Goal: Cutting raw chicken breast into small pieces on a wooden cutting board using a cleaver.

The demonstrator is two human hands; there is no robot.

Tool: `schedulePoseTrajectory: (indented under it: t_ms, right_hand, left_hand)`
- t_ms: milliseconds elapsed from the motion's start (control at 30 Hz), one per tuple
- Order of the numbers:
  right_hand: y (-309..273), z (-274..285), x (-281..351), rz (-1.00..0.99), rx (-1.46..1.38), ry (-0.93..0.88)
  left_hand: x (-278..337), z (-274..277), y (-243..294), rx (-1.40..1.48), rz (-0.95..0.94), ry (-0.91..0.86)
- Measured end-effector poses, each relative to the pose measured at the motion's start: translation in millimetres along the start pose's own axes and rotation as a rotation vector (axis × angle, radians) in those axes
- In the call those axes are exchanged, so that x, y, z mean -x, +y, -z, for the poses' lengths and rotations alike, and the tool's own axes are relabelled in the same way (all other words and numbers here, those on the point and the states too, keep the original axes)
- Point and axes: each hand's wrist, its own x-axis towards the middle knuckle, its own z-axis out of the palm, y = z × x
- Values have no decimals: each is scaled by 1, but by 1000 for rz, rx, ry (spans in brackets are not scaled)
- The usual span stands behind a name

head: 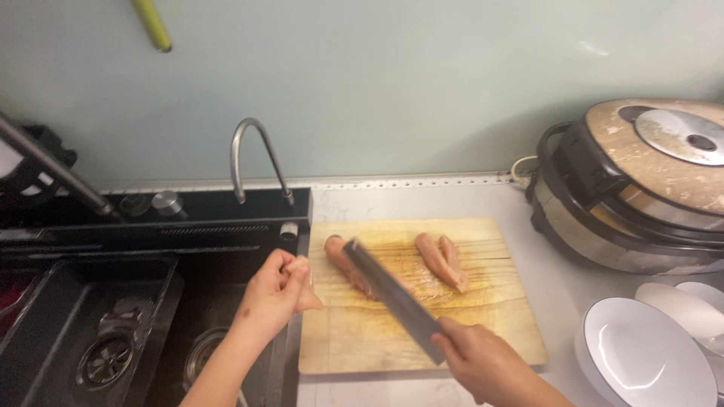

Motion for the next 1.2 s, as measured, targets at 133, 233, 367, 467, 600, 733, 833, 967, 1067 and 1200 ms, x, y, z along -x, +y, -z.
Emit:
schedulePoseTrajectory:
  t_ms: [133,233,367,467,600,733,833,967,1067,1200]
  right_hand:
    - [1,19,-14,-211,-162,131]
    - [14,22,-37,-188,-68,235]
    - [27,30,-40,-276,83,242]
    - [39,38,-34,-351,56,262]
    - [55,45,-24,-368,43,301]
    - [57,50,-14,-410,-42,302]
    - [68,37,-17,-395,-77,309]
    - [69,22,-21,-120,167,452]
    - [62,26,-19,-119,277,354]
    - [68,26,-25,-114,468,263]
  left_hand:
    - [-3,-19,87,-206,26,-9]
    - [-17,-61,106,-285,-125,-48]
    - [-31,-135,114,-90,18,-282]
    - [-45,-176,89,-167,-84,-323]
    - [-60,-200,65,-689,-54,-392]
    - [-61,-201,42,-863,10,-420]
    - [-53,-200,40,-826,-48,-354]
    - [-41,-194,56,-788,-23,-378]
    - [-48,-183,78,-745,99,-469]
    - [-75,-180,56,-576,189,-539]
